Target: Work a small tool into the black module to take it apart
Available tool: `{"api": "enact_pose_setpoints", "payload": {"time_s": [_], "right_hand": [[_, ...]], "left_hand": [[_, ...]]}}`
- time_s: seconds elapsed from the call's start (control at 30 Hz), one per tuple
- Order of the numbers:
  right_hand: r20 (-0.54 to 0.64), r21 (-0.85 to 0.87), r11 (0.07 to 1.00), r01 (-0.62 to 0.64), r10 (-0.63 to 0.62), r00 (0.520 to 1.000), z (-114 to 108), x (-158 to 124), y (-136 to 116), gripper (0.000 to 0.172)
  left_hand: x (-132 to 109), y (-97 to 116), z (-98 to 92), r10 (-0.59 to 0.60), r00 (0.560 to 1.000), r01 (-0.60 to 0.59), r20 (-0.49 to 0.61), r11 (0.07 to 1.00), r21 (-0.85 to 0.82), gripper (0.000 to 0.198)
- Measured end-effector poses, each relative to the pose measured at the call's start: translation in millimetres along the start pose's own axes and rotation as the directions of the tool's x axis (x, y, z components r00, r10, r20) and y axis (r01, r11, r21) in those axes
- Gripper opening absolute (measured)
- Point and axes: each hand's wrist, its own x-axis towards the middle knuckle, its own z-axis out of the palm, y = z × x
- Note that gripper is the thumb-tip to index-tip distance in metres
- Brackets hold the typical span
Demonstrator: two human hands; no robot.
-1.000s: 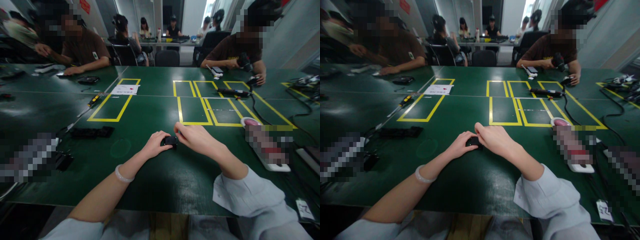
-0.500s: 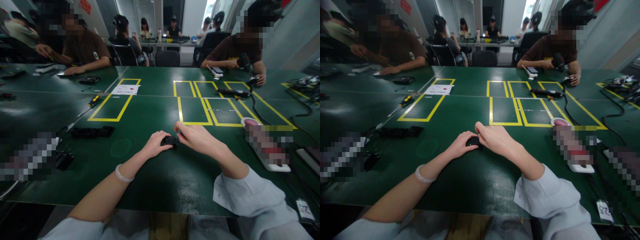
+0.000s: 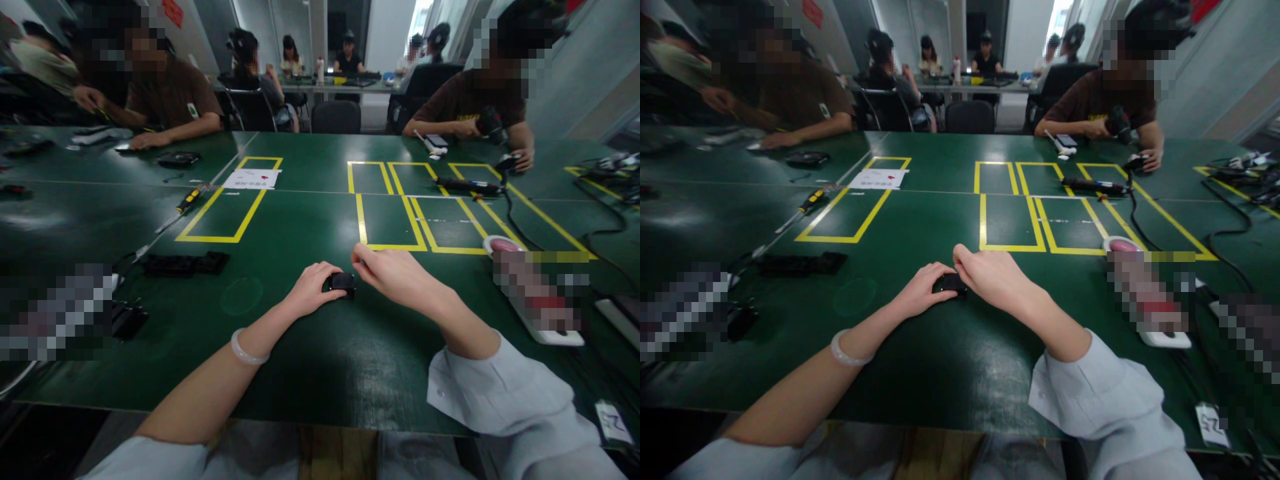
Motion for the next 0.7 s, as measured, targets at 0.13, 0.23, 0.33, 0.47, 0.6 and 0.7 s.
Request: {"api": "enact_pose_setpoints", "payload": {"time_s": [0.13, 0.23, 0.33, 0.47, 0.6, 0.7], "right_hand": [[-0.005, 0.028, 1.000, 0.005, -0.005, 1.000, -1.4, -1.5, -0.8, 0.018], [-0.019, 0.045, 0.999, 0.007, -0.007, 1.000, -0.2, -1.3, 0.1, 0.018], [-0.025, 0.032, 0.999, 0.009, -0.008, 1.000, 1.9, -0.1, 1.6, 0.021], [-0.013, 0.014, 1.000, 0.003, -0.003, 1.000, 2.5, 0.5, 2.3, 0.019], [-0.023, 0.039, 0.999, 0.023, -0.022, 0.999, 1.7, -0.6, 2.0, 0.017], [-0.023, 0.053, 0.998, 0.022, -0.021, 1.000, 1.7, -0.7, 1.8, 0.017]], "left_hand": [[0.0, 0.2, -0.3, 0.000, 1.000, 0.000, -0.001, 1.000, -0.001, 0.038], [0.0, -1.6, 1.3, -0.004, 1.000, 0.004, -0.003, 1.000, -0.001, 0.039], [0.1, -2.8, 2.3, -0.006, 1.000, 0.006, -0.006, 1.000, 0.001, 0.040], [0.0, -1.5, 1.0, -0.004, 1.000, 0.004, -0.001, 1.000, -0.003, 0.039], [0.2, -0.7, 0.3, 0.002, 1.000, -0.002, -0.011, 1.000, -0.015, 0.039], [0.4, -1.9, 1.4, 0.003, 1.000, -0.004, -0.014, 1.000, -0.013, 0.039]]}}
